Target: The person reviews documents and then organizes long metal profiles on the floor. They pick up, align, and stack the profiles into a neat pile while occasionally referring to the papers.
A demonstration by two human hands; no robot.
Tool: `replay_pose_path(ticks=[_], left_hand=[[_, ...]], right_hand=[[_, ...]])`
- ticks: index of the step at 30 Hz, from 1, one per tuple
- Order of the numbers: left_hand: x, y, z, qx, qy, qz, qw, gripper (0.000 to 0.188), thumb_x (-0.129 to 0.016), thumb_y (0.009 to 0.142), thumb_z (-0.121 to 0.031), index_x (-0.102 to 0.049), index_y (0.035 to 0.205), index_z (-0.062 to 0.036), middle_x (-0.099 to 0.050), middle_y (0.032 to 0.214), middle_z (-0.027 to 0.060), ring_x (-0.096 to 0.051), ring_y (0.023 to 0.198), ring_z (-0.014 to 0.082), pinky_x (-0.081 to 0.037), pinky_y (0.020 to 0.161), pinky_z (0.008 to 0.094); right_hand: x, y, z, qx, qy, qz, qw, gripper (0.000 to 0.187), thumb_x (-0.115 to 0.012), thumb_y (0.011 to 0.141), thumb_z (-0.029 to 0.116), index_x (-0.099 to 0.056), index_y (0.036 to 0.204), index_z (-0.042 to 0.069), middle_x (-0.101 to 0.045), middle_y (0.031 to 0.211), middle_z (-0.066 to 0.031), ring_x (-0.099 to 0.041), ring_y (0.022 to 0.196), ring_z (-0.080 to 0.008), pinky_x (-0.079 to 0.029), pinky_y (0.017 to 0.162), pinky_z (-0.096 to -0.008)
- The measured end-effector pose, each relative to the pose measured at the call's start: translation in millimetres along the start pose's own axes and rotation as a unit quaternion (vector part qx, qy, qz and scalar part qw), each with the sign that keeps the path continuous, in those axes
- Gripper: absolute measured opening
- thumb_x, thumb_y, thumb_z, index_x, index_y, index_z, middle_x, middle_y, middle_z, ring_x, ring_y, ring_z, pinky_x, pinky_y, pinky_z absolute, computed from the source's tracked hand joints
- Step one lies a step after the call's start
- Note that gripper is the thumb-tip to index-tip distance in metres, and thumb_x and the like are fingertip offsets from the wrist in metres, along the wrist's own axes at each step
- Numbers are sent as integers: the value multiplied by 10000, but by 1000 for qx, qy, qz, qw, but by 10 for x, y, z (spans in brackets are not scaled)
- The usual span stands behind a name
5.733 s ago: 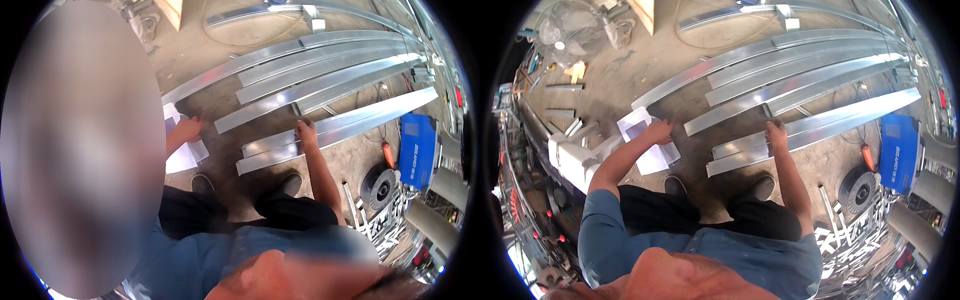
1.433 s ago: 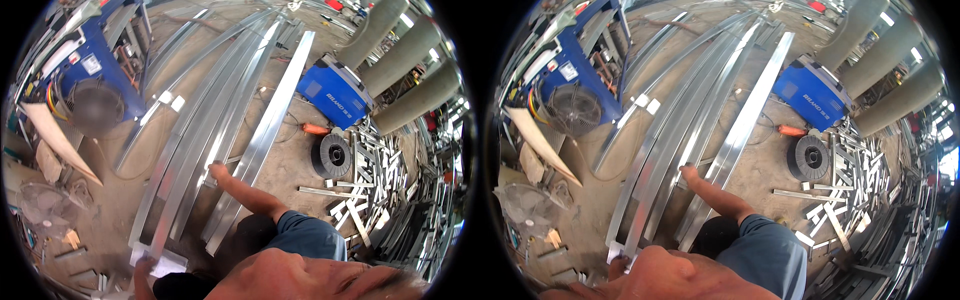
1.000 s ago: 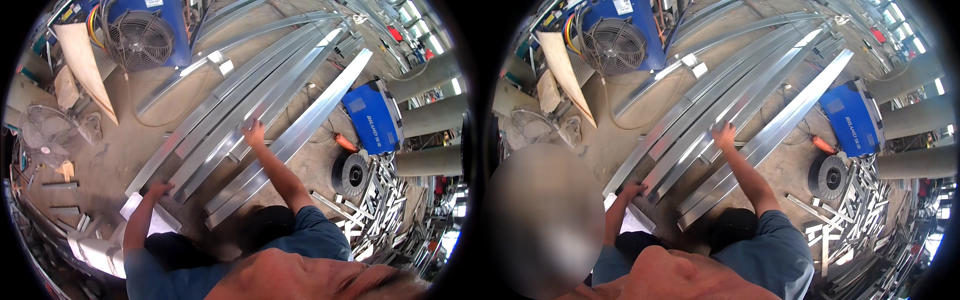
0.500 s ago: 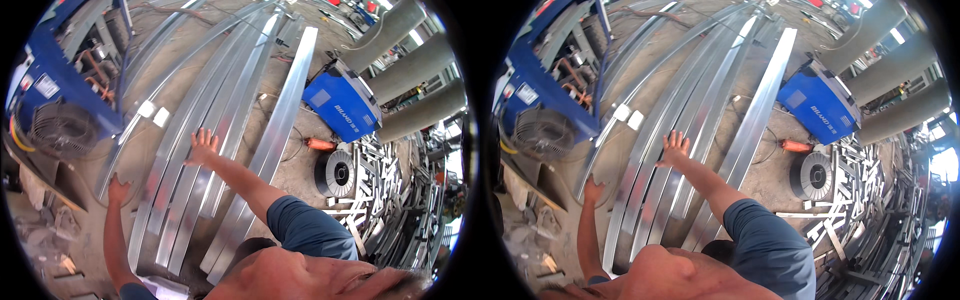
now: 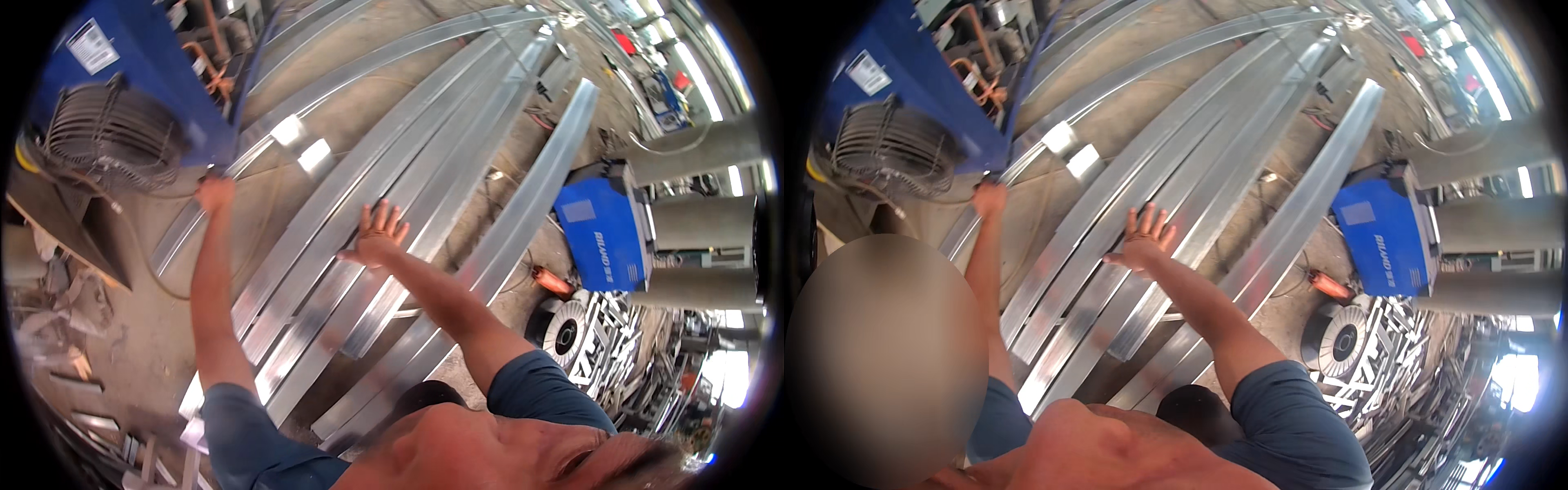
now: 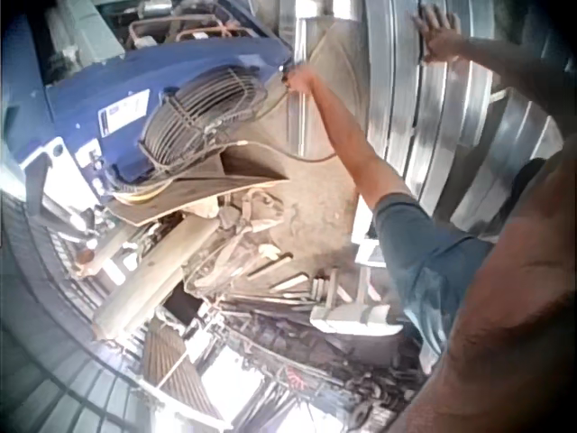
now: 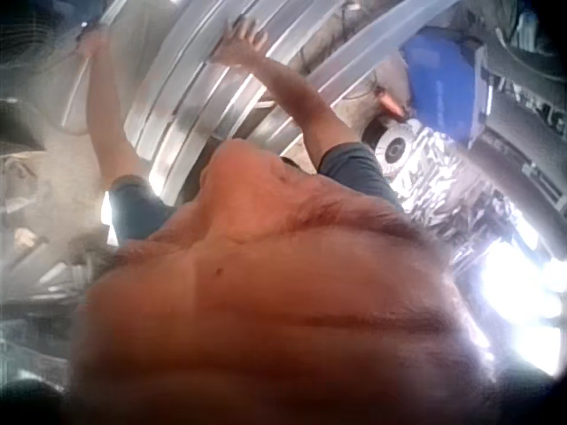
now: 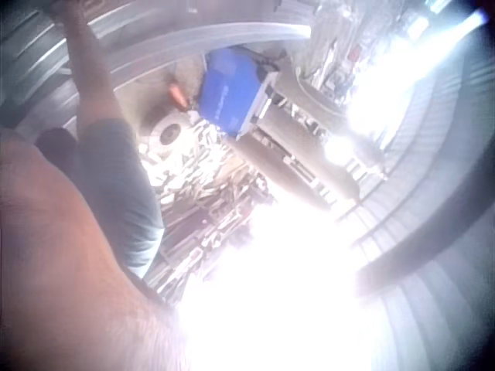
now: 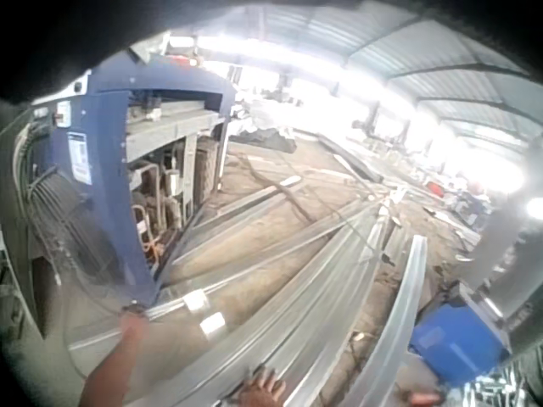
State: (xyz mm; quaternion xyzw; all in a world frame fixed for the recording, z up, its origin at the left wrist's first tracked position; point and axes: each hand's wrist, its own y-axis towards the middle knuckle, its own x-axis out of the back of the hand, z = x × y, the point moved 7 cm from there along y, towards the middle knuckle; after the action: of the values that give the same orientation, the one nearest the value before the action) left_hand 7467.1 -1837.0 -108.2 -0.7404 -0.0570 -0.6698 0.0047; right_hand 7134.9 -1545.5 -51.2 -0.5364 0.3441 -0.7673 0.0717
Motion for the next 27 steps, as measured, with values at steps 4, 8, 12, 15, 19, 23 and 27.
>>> replay_pose_path(ticks=[4,8,12,15,19,23,27], left_hand=[[77,-83,-48,194,-122,-19,973,425,-592,798,-332,-708,1063,-22,-696,1139,207,-629,1107,374,-509,935,457],[11,31,179,259,-217,16,941,467,-627,787,-388,-727,1022,2,-710,1111,221,-670,1040,388,-524,920,456],[-162,-220,175,296,-335,14,894,526,-722,730,-418,-734,1026,16,-712,1077,245,-695,988,388,-539,886,443],[-427,-634,-130,280,-419,85,859,554,-768,692,-426,-737,1020,19,-714,1048,255,-699,988,381,-540,882,433],[-770,-561,879,266,-389,59,880,591,-768,703,-459,-724,1005,48,-716,1025,260,-699,991,347,-542,876,440],[-102,-892,-314,-24,48,-42,998,614,-722,738,-381,-585,1192,9,-605,1210,210,-598,1115,409,-519,898,499],[231,-801,-501,-171,-52,81,981,588,-738,730,-161,-520,1259,-29,-575,1257,188,-576,1130,408,-489,961,495]], right_hand=[[-35,33,27,-7,-14,12,1000,1377,-725,670,774,44,1602,114,230,1611,-264,230,1464,-508,45,1122,-707],[-39,44,89,-2,-21,27,999,1398,-709,659,804,66,1600,121,251,1607,-254,251,1458,-503,58,1121,-703],[-24,51,70,-14,-24,39,999,1380,-700,683,792,96,1595,129,264,1600,-258,252,1454,-510,58,1116,-711],[-6,22,-140,-34,-34,33,998,1375,-694,693,788,110,1592,129,261,1600,-262,236,1455,-521,45,1117,-714],[102,-28,476,50,-24,26,998,1347,-697,713,767,81,1597,113,231,1607,-271,209,1463,-524,33,1123,-711],[99,-94,-109,-13,-6,17,1000,1334,-716,717,740,57,1601,108,214,1610,-273,197,1472,-507,40,1131,-702],[169,-152,36,24,14,22,999,1313,-711,734,729,57,1600,110,193,1621,-265,200,1474,-501,34,1147,-687]])
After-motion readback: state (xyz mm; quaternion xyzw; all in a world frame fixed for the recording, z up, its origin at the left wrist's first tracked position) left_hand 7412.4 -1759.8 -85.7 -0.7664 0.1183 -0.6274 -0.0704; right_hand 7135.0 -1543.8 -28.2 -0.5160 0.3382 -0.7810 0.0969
